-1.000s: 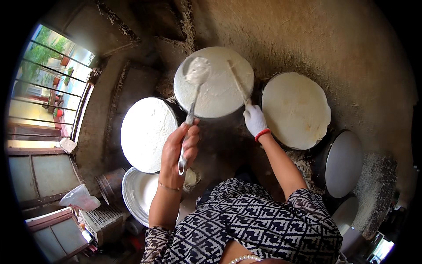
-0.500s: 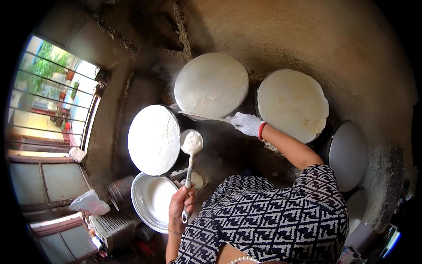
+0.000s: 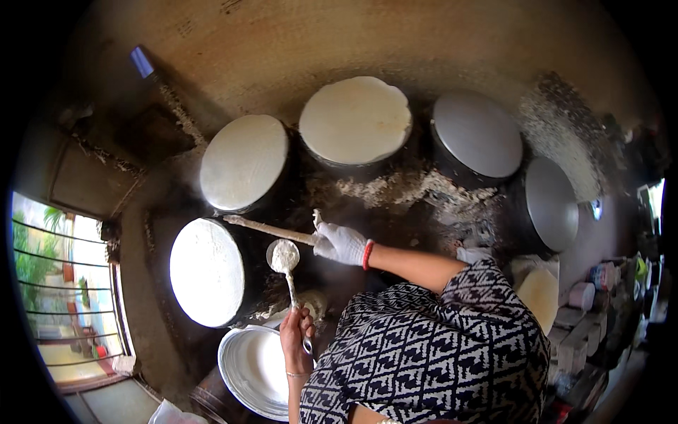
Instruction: The person pours white batter onto circular hot plates using a ladle and spreads it into thin sheets with a wooden stick. They then peel the cooked sheets off the plates by hand and place them onto a stack.
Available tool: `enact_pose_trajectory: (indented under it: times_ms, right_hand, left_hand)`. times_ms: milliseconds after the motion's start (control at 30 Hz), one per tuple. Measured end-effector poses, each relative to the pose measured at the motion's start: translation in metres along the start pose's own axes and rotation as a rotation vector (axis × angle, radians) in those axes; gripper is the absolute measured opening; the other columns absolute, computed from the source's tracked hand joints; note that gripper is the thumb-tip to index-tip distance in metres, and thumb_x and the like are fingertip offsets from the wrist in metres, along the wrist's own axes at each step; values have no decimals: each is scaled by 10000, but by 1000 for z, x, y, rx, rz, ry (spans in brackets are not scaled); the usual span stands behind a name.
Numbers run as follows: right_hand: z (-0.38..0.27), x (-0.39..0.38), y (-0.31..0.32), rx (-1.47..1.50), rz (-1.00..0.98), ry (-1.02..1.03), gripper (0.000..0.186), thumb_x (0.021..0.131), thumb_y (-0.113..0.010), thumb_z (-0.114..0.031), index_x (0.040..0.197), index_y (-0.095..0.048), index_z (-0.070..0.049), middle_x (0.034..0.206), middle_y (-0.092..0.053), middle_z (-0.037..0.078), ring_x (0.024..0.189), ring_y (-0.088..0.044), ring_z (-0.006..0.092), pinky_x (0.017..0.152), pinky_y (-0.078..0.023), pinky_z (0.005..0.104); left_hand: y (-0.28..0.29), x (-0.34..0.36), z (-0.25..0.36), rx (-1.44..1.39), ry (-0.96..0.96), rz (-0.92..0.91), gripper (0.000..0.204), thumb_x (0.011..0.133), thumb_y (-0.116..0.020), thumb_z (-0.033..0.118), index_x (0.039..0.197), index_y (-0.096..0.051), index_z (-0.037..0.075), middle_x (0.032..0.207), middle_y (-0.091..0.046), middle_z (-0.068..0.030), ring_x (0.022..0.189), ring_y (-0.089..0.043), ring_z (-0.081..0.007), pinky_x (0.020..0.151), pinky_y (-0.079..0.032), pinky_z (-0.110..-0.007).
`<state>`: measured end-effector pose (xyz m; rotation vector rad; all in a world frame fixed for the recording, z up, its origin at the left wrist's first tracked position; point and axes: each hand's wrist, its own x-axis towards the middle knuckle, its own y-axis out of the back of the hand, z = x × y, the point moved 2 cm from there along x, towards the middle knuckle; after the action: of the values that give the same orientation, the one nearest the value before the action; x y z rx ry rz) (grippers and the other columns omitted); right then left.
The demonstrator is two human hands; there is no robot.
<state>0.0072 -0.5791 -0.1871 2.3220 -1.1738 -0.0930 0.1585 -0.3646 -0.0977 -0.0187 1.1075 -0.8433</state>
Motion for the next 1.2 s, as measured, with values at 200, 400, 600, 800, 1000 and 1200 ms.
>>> enact_pose_trajectory:
  times_ms: [200, 400, 600, 800, 1000, 1200]
  right_hand:
    - [-69, -12, 38, -180, -152, -218, 851, 842, -588, -598, 1464, -260, -119, 952, -596, 181, 704, -627, 403, 578, -497, 499]
    - [-72, -18, 82, 7, -40, -157, 295, 809, -673, -244, 1032, -638, -53, 899, -565, 149, 804, -599, 326, 689, -505, 403]
    - [-2, -11, 78, 44, -160, -175, 165, 776, -591, 16, 940, -599, 0, 813, -530, 148, 739, -554, 297, 647, -456, 385]
    - [-29, -10, -2, 432, -631, -82, 158, 876, -576, 47, 1026, -583, -2, 850, -514, 47, 764, -541, 145, 703, -478, 280]
    - [-58, -80, -120, 399, -826, 121, 177, 836, -610, 71, 995, -594, -6, 882, -533, 129, 783, -552, 245, 708, -475, 312]
    - [-83, -117, -232, -7, -999, 291, 569, 826, -572, -2, 1383, -487, -83, 882, -540, 188, 804, -553, 347, 735, -479, 411]
  left_hand:
    - [-40, 60, -5, -45, 98, -161, 201, 1016, -500, 202, 1032, -571, 15, 720, -487, 2, 532, -398, -65, 413, -352, -202]
    - [-106, 60, -18, -234, 134, -90, 253, 1017, -492, 182, 1126, -550, -39, 786, -502, -7, 539, -369, -46, 400, -327, -173]
    - [-86, 5, -31, -346, 13, 46, 258, 1007, -515, 188, 1155, -548, -20, 843, -540, -16, 555, -397, -45, 401, -334, -172]
    - [-11, -77, -68, -356, -231, 497, 258, 1016, -495, 212, 1135, -555, -9, 844, -577, -26, 530, -458, -51, 384, -393, -181]
    - [206, -123, -131, 6, -240, 987, 213, 979, -496, 182, 850, -554, 23, 674, -560, -25, 487, -480, -90, 375, -391, -253]
    - [419, -84, -134, 1110, -288, 1182, 217, 933, -506, 142, 855, -573, -49, 751, -653, -216, 692, -661, -355, 605, -529, -440]
